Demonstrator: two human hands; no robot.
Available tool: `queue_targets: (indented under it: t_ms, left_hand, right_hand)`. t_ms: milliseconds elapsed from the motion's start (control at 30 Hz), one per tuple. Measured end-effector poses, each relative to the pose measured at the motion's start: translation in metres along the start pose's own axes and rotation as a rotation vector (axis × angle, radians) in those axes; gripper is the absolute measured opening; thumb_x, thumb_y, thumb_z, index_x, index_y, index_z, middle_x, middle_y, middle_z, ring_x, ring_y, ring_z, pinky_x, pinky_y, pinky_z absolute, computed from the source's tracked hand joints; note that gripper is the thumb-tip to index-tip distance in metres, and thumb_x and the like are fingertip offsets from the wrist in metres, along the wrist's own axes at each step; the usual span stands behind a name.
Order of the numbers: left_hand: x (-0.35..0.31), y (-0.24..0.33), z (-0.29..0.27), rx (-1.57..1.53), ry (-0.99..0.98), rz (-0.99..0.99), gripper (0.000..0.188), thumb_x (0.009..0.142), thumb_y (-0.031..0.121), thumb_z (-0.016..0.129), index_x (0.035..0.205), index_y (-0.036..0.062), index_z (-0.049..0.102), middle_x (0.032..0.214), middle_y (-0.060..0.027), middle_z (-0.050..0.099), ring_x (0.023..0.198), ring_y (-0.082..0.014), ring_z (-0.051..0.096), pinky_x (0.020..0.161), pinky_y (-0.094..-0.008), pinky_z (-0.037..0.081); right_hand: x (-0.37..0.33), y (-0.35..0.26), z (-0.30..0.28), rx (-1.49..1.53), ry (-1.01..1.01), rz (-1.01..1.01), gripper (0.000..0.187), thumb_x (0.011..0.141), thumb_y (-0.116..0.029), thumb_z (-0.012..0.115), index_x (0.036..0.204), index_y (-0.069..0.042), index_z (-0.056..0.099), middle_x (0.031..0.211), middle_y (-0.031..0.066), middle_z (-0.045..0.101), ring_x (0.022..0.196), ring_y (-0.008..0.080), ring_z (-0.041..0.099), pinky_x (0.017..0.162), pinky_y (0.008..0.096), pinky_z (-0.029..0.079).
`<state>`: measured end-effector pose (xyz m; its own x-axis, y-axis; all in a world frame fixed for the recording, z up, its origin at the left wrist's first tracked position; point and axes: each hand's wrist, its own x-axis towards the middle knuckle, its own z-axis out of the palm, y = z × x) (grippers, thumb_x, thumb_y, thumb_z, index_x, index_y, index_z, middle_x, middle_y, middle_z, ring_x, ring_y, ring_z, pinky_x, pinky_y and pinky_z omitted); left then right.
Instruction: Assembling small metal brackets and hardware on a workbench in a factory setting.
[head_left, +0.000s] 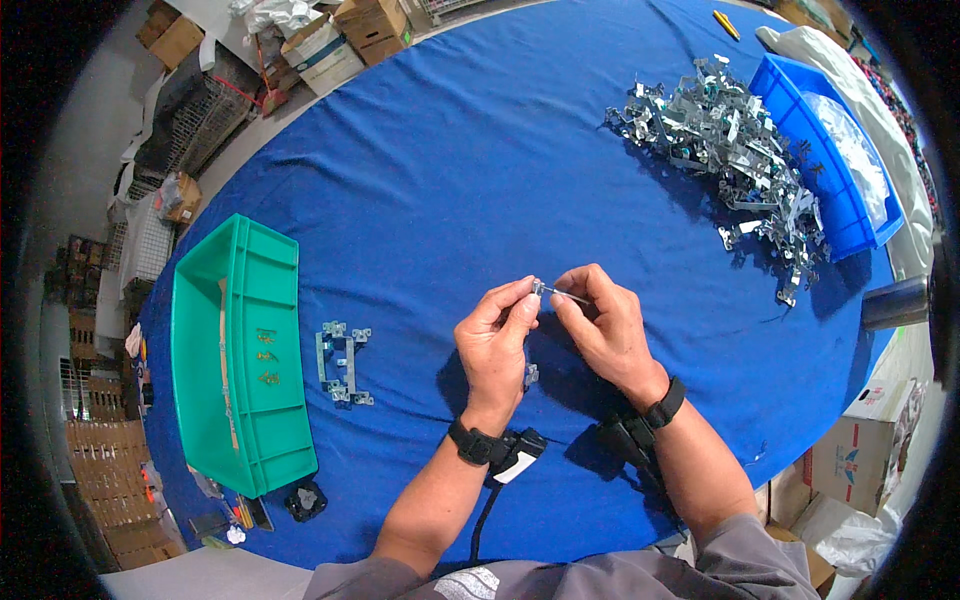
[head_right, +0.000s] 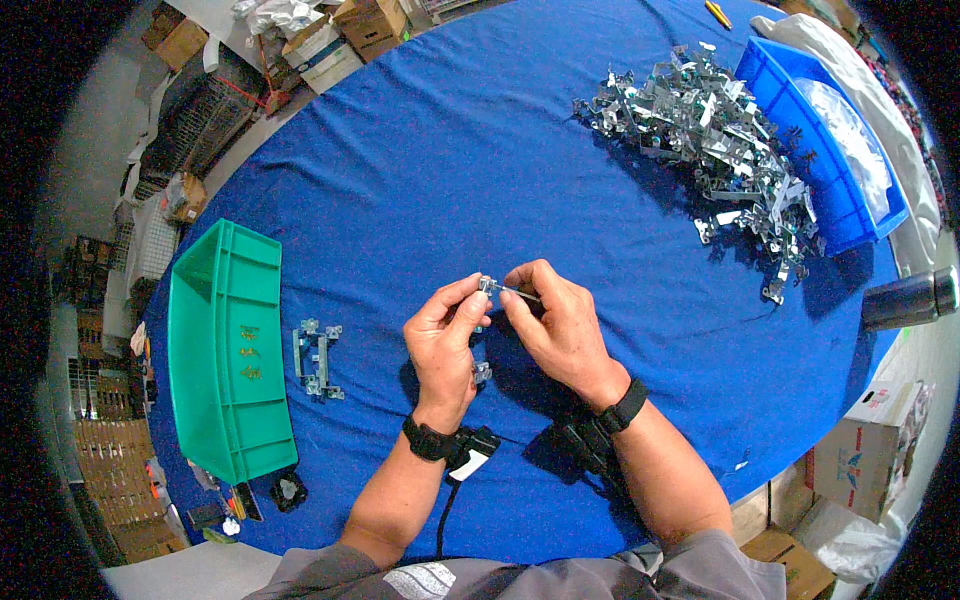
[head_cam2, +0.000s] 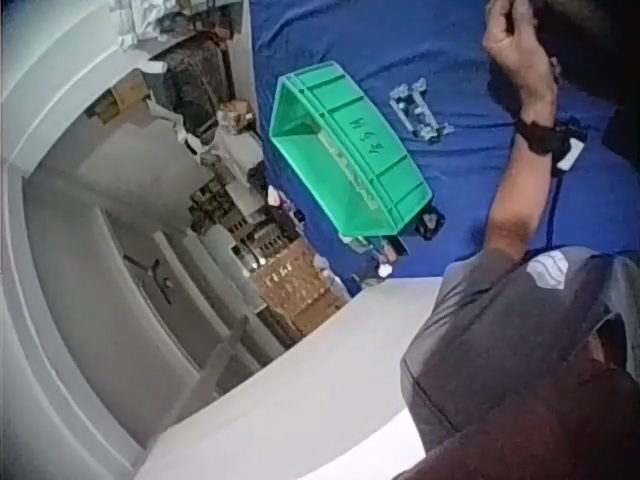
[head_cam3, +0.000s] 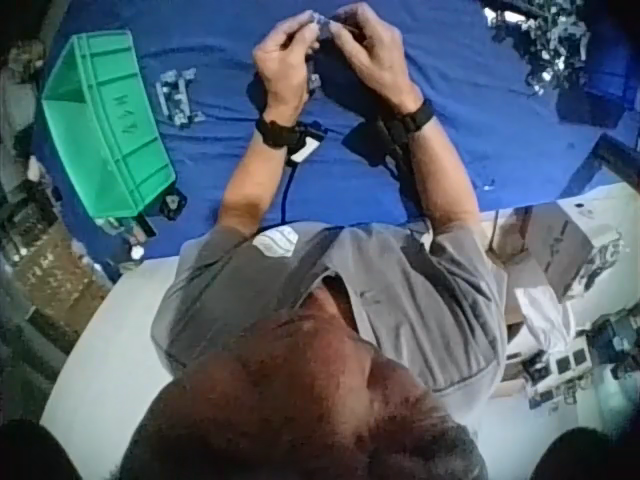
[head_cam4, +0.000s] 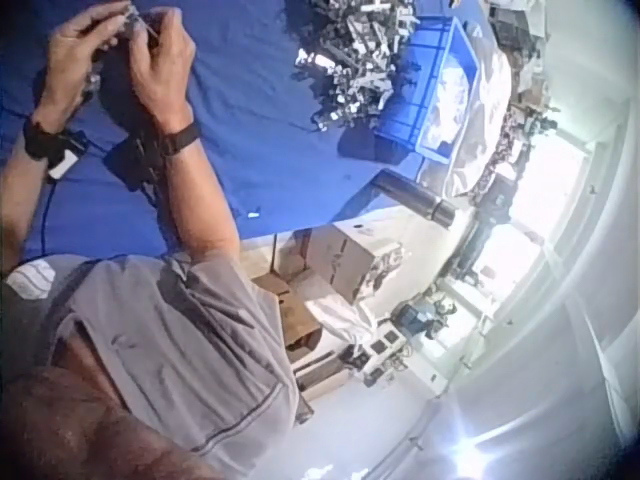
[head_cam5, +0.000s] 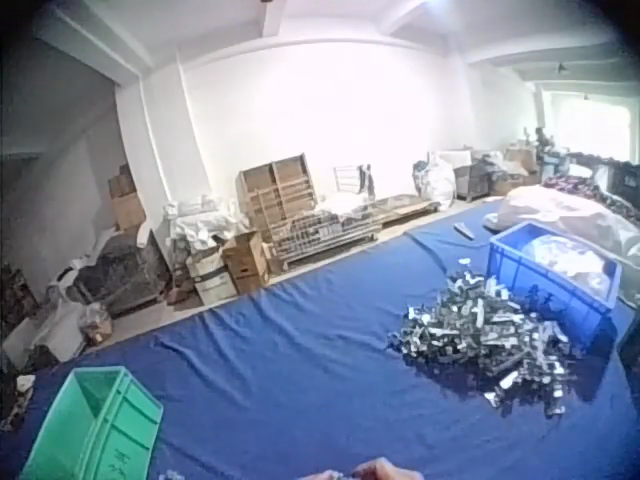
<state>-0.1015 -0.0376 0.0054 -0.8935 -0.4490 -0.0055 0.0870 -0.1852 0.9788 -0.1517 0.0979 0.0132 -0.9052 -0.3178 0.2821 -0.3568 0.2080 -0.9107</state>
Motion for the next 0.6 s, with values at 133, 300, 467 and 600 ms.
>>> queue_targets:
  t_ms: [133, 300, 467, 600]
  left_hand:
    - [0.001, -0.002, -0.001, -0.005, -0.015, -0.006, 0.019, 0.087, 0.000, 0.068, 0.106, -0.0009, 0.071, 0.097, -0.0078, 0.071, 0.079, -0.0112, 0.064, 0.067, -0.0233, 0.053]
    - [0.000, 0.000, 0.000, 0.004, -0.023, -0.016, 0.019, 0.088, -0.001, 0.069, 0.107, -0.0006, 0.071, 0.097, -0.0055, 0.069, 0.076, -0.0073, 0.059, 0.067, -0.0210, 0.049]
    - [0.000, -0.002, -0.001, 0.017, -0.058, -0.005, 0.019, 0.088, 0.000, 0.068, 0.107, -0.0007, 0.071, 0.099, -0.0054, 0.069, 0.077, -0.0074, 0.059, 0.068, -0.0207, 0.049]
    - [-0.001, -0.002, 0.000, 0.033, -0.044, -0.001, 0.019, 0.087, -0.001, 0.068, 0.106, -0.0006, 0.071, 0.097, -0.0069, 0.070, 0.079, -0.0100, 0.062, 0.068, -0.0226, 0.051]
  right_hand:
    - [0.000, 0.002, -0.001, -0.029, -0.027, 0.027, 0.016, 0.090, -0.014, 0.066, 0.095, 0.000, 0.061, 0.070, 0.0137, 0.063, 0.058, 0.0200, 0.061, 0.053, 0.0338, 0.045]
    - [0.002, -0.010, -0.002, -0.040, -0.005, 0.127, 0.014, 0.092, -0.014, 0.065, 0.088, -0.001, 0.063, 0.064, 0.0131, 0.061, 0.051, 0.0227, 0.058, 0.049, 0.0345, 0.043]
    - [0.000, 0.003, 0.001, -0.061, 0.017, -0.017, 0.014, 0.093, -0.015, 0.064, 0.089, -0.001, 0.063, 0.060, 0.0127, 0.059, 0.048, 0.0222, 0.056, 0.047, 0.0341, 0.042]
    - [0.001, -0.005, 0.000, -0.054, 0.012, 0.062, 0.015, 0.093, -0.015, 0.064, 0.089, -0.001, 0.063, 0.061, 0.0139, 0.059, 0.049, 0.0215, 0.056, 0.047, 0.0339, 0.041]
